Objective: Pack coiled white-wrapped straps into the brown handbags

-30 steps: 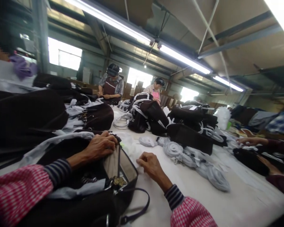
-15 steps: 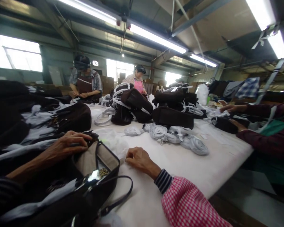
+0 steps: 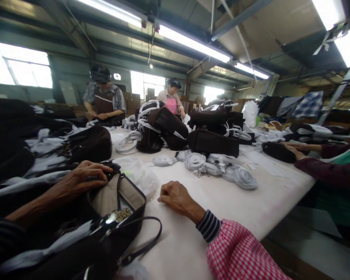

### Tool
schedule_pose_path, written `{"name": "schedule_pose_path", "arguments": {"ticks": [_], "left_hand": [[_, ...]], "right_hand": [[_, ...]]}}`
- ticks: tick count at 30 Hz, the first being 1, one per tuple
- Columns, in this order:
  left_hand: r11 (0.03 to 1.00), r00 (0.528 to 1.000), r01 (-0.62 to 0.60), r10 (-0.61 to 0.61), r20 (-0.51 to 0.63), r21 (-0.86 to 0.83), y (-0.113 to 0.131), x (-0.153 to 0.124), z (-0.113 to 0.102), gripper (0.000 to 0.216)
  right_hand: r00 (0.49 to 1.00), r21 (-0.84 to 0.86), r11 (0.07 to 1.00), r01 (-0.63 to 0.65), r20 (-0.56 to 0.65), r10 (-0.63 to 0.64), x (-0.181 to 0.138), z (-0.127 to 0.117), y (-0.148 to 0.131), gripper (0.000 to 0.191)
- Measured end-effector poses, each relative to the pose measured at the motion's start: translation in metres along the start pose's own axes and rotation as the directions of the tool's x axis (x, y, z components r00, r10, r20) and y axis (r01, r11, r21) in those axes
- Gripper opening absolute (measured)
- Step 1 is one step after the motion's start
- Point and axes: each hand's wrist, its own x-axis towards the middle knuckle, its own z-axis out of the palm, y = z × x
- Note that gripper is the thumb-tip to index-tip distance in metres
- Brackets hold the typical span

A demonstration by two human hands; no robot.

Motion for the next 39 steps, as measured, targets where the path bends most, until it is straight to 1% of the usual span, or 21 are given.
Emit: {"name": "schedule_pose_path", "arguments": {"ticks": [2, 4, 8, 10, 12, 14, 15, 19, 22, 28, 30, 33, 36, 39], "left_hand": [[1.0, 1.0, -0.001, 0.0, -0.01, -0.01, -0.001, 0.0, 0.001, 0.041], [1.0, 1.0, -0.008, 0.008, -0.02, -0.018, -0.001, 0.0, 0.002, 0.042], [0.999, 0.999, -0.02, 0.02, -0.031, -0.025, 0.002, 0.0, 0.003, 0.042], [0.999, 0.999, -0.03, 0.029, -0.033, -0.025, 0.004, 0.0, 0.003, 0.04], [0.999, 0.999, -0.034, 0.033, -0.035, -0.032, 0.005, 0.0, 0.003, 0.04], [0.999, 0.999, -0.034, 0.032, -0.033, -0.037, 0.006, 0.0, 0.002, 0.042], [0.999, 0.999, -0.03, 0.029, -0.03, -0.036, 0.005, 0.0, 0.002, 0.042], [0.999, 1.0, 0.002, -0.003, -0.013, -0.049, 0.004, 0.002, 0.001, 0.042], [0.998, 1.0, 0.024, -0.024, 0.0, -0.061, 0.003, 0.003, 0.001, 0.041], [0.997, 0.999, 0.033, -0.034, -0.005, -0.065, 0.005, 0.004, 0.003, 0.034], [0.998, 0.999, 0.031, -0.032, -0.008, -0.059, 0.005, 0.004, 0.003, 0.032], [0.998, 1.0, 0.028, -0.029, -0.013, -0.047, 0.007, 0.003, 0.003, 0.029], [0.998, 0.999, 0.039, -0.04, -0.011, -0.044, 0.009, 0.003, 0.002, 0.028], [0.998, 0.999, 0.039, -0.04, -0.013, -0.047, 0.011, 0.003, 0.001, 0.028]], "right_hand": [[0.999, 0.075, 0.997, -0.016, 0.037, 0.013, -0.015, -0.01, 0.005, 0.013], [0.996, 0.126, 0.99, -0.058, 0.073, 0.049, -0.034, -0.02, 0.013, 0.014], [0.975, 0.148, 0.968, -0.202, 0.128, 0.184, -0.063, -0.034, 0.028, 0.013], [0.969, 0.133, 0.965, -0.225, 0.137, 0.207, -0.067, -0.037, 0.032, 0.012], [0.983, 0.076, 0.983, -0.165, 0.094, 0.158, -0.063, -0.037, 0.029, 0.012], [0.995, -0.008, 0.996, -0.086, 0.042, 0.086, -0.054, -0.032, 0.023, 0.012], [0.997, -0.051, 0.996, -0.066, 0.029, 0.068, -0.049, -0.028, 0.019, 0.011], [0.996, -0.271, 0.959, -0.084, -0.005, 0.086, -0.032, -0.009, 0.009, 0.009], [0.994, -0.346, 0.932, -0.105, -0.015, 0.106, -0.023, -0.002, 0.01, 0.009], [0.988, -0.266, 0.959, -0.099, 0.085, 0.125, -0.013, -0.012, 0.015, 0.006], [0.987, -0.238, 0.964, -0.115, 0.081, 0.138, -0.012, -0.015, 0.016, 0.003], [0.986, -0.202, 0.97, -0.134, 0.068, 0.151, -0.012, -0.016, 0.019, 0.005], [0.976, -0.142, 0.977, -0.161, 0.125, 0.179, -0.009, -0.014, 0.025, 0.009], [0.961, -0.092, 0.974, -0.208, 0.163, 0.221, -0.006, -0.012, 0.029, 0.006]]}}
